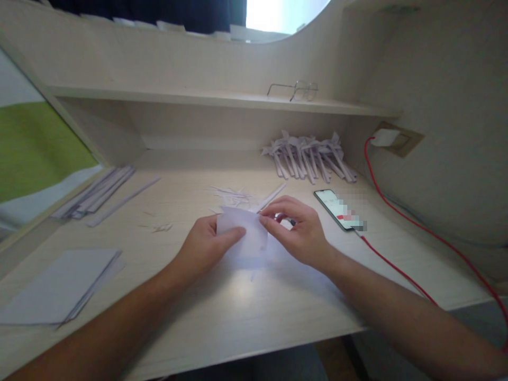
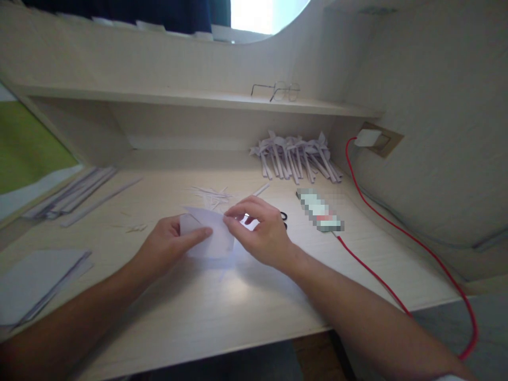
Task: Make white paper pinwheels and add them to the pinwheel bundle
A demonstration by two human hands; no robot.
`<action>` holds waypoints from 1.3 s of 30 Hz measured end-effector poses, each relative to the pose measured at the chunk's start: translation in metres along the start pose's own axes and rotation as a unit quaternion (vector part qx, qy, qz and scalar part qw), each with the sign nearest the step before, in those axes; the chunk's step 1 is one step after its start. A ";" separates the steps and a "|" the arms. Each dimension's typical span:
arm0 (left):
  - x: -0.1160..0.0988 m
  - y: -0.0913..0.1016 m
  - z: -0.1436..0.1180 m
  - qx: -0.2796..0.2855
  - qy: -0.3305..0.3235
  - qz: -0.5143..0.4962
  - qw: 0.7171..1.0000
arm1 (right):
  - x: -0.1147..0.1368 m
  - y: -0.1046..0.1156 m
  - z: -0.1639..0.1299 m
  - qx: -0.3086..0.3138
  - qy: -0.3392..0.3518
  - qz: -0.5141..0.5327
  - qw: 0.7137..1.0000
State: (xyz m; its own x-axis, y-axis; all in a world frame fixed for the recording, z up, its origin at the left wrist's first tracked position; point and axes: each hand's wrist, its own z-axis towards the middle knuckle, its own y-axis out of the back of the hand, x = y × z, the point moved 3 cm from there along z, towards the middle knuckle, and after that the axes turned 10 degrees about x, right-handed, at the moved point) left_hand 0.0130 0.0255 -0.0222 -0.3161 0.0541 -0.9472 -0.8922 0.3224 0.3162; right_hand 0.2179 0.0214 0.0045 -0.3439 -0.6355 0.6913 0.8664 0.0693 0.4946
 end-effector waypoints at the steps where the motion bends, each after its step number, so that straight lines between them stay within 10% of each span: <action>1: 0.002 0.000 0.000 0.007 0.000 -0.003 1.000 | -0.001 0.000 0.001 0.008 -0.007 0.006 1.000; 9: -0.005 0.011 -0.004 -0.073 -0.123 0.118 0.983 | -0.015 -0.009 0.000 0.076 -0.155 0.103 0.980; 18: -0.010 0.004 -0.012 -0.030 -0.163 0.190 0.968 | -0.018 -0.027 -0.007 0.143 -0.179 0.185 0.956; 30: 0.000 0.001 -0.004 0.066 -0.064 -0.032 0.995 | -0.001 -0.021 -0.013 0.039 -0.003 -0.032 0.999; 39: -0.004 0.000 -0.006 0.057 -0.083 -0.015 0.995 | 0.000 -0.020 -0.014 0.047 0.004 -0.041 0.998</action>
State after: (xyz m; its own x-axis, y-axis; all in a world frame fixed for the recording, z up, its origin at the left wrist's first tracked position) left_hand 0.0119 0.0201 -0.0183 -0.2231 0.1951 -0.9551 -0.8554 0.4307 0.2878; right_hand 0.2051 0.0095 -0.0127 -0.4090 -0.6480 0.6425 0.7972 0.0888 0.5971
